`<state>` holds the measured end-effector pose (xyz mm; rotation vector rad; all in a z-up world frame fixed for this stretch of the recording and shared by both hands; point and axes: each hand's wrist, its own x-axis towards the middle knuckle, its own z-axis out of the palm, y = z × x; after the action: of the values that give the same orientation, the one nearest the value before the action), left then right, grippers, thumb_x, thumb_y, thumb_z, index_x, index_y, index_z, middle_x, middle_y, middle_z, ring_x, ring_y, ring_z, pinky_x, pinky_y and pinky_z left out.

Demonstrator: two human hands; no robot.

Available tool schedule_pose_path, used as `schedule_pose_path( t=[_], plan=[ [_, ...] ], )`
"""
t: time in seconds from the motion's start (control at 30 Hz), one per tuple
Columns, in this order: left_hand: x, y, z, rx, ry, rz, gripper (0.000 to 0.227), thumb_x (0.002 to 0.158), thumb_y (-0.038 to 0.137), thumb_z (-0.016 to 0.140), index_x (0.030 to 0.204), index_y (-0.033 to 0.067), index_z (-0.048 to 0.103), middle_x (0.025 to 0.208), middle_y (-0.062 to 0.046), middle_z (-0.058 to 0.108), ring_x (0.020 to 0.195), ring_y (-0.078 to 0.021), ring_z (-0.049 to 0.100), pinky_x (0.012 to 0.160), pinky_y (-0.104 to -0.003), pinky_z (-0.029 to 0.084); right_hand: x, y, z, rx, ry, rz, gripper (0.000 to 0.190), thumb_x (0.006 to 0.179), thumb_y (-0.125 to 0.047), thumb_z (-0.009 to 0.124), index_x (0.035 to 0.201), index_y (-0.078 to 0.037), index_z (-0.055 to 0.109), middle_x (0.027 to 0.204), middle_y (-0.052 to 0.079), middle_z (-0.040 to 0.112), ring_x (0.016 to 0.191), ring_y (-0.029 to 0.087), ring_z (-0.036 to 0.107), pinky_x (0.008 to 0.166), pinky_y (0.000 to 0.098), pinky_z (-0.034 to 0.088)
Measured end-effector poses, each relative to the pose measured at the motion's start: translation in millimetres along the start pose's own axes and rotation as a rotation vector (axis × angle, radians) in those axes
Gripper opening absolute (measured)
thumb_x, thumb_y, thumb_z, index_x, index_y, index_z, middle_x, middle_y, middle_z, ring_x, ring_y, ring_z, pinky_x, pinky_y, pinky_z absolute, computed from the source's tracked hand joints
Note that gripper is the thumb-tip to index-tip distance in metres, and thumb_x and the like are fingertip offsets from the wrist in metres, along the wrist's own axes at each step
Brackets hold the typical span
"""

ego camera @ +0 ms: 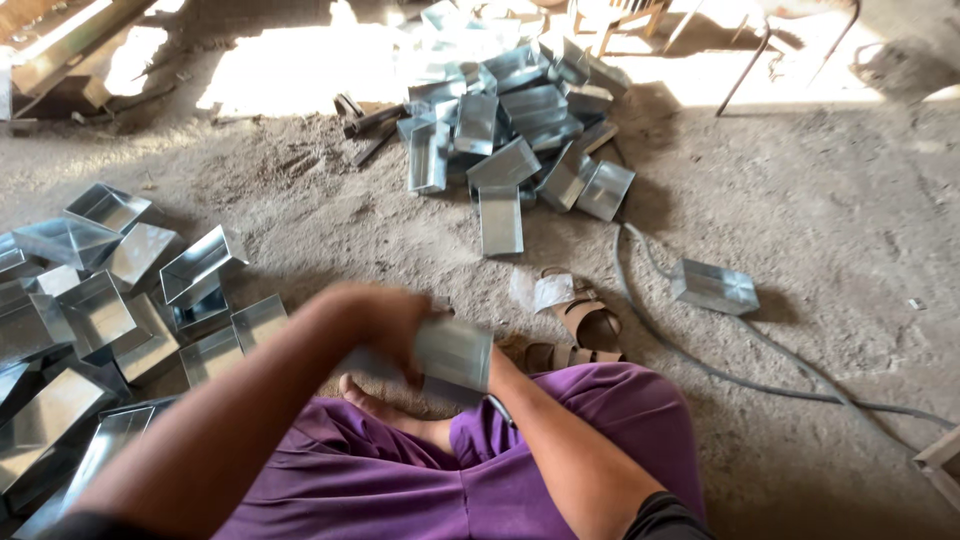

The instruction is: The person sits on the floor and repeatedly hammers small rectangular metal boxes with a hammer. They pick up each box, place it on a small block, strike it several times, and then set it aside.

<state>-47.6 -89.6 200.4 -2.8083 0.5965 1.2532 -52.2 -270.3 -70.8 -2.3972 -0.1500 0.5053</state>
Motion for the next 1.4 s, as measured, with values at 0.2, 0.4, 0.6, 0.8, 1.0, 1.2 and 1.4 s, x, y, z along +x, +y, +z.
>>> schedule_pose_path(
  t=[0.2, 0.4, 0.6, 0.8, 1.0, 1.2, 1.4],
  plan=[
    [-3.0, -14.3, -112.1, -0.119, 1.522, 0.089, 0.069, 0.094, 0.041, 0.065, 0.156, 0.0168, 0.046, 0.149, -0.029, 0.045, 0.131, -0.0452, 0.046, 0.113, -0.067, 0.026, -23.1, -8.2, -9.5, -0.080, 0.046, -0.103, 0.042, 0.078, -0.017, 0.071, 0.118, -0.006, 0.069, 0.104, 0.023, 0.073, 0.099, 0.038, 0.071, 0.090, 0.0447, 0.056],
    [1.4, -54.6, -30.0, -0.220, 1.469, -0.021, 0.067, 0.093, 0.041, 0.072, 0.151, 0.0215, 0.047, 0.162, -0.022, 0.033, 0.148, -0.0405, 0.034, 0.121, -0.058, 0.032, -28.9, -18.7, -11.8, -0.261, -0.020, -0.016, 0.078, 0.081, -0.009, 0.064, 0.154, -0.014, 0.038, 0.107, 0.026, 0.070, 0.099, 0.040, 0.070, 0.087, 0.0502, 0.056],
    [-43.3, -150.4, 111.3, -0.413, 1.369, -0.125, 0.055, 0.088, 0.041, 0.077, 0.134, 0.0124, 0.068, 0.148, -0.020, 0.054, 0.137, -0.0403, 0.051, 0.109, -0.049, 0.044, -29.7, -1.3, -2.4, -0.226, 0.010, -0.082, 0.085, 0.079, -0.014, 0.069, 0.157, -0.017, 0.036, 0.107, 0.029, 0.070, 0.102, 0.043, 0.069, 0.088, 0.0510, 0.055],
    [-62.4, -238.7, 283.1, -0.759, 1.258, -0.594, 0.052, 0.084, 0.039, 0.078, 0.127, 0.0117, 0.071, 0.129, -0.020, 0.068, 0.117, -0.0381, 0.064, 0.096, -0.049, 0.053, -15.8, -2.6, 3.4, -0.390, -0.049, 0.048, 0.081, 0.083, -0.015, 0.064, 0.158, -0.024, 0.034, 0.111, 0.029, 0.072, 0.105, 0.044, 0.070, 0.091, 0.0535, 0.055],
    [-84.9, -268.4, 370.7, -0.926, 1.357, -0.866, 0.048, 0.086, 0.037, 0.078, 0.121, 0.0065, 0.072, 0.124, -0.020, 0.071, 0.117, -0.0348, 0.067, 0.102, -0.043, 0.053, 8.0, -27.3, 12.2, -0.583, -0.097, 0.090, 0.096, 0.082, -0.011, 0.063, 0.166, -0.021, 0.018, 0.122, 0.032, 0.068, 0.115, 0.042, 0.069, 0.102, 0.0499, 0.052],
    [-52.2, -271.1, 382.8, -0.804, 1.240, -0.918, 0.045, 0.081, 0.038, 0.075, 0.112, 0.0053, 0.074, 0.111, -0.019, 0.073, 0.107, -0.0368, 0.067, 0.093, -0.046, 0.052, 9.6, -7.4, 2.1, -0.537, -0.089, 0.196, 0.106, 0.079, -0.019, 0.073, 0.168, -0.025, 0.016, 0.128, 0.029, 0.068, 0.120, 0.040, 0.068, 0.107, 0.0463, 0.052],
    [-18.9, -323.7, 378.9, -0.473, 0.688, -1.126, 0.026, 0.091, 0.024, 0.060, 0.108, 0.0145, 0.078, 0.119, -0.011, 0.076, 0.110, -0.0316, 0.072, 0.095, -0.051, 0.055, 26.1, 31.3, 11.8, -0.472, 0.028, 0.090, 0.090, 0.077, -0.045, 0.084, 0.153, -0.016, 0.046, 0.125, 0.024, 0.070, 0.116, 0.039, 0.068, 0.101, 0.0458, 0.054]
  ],
)
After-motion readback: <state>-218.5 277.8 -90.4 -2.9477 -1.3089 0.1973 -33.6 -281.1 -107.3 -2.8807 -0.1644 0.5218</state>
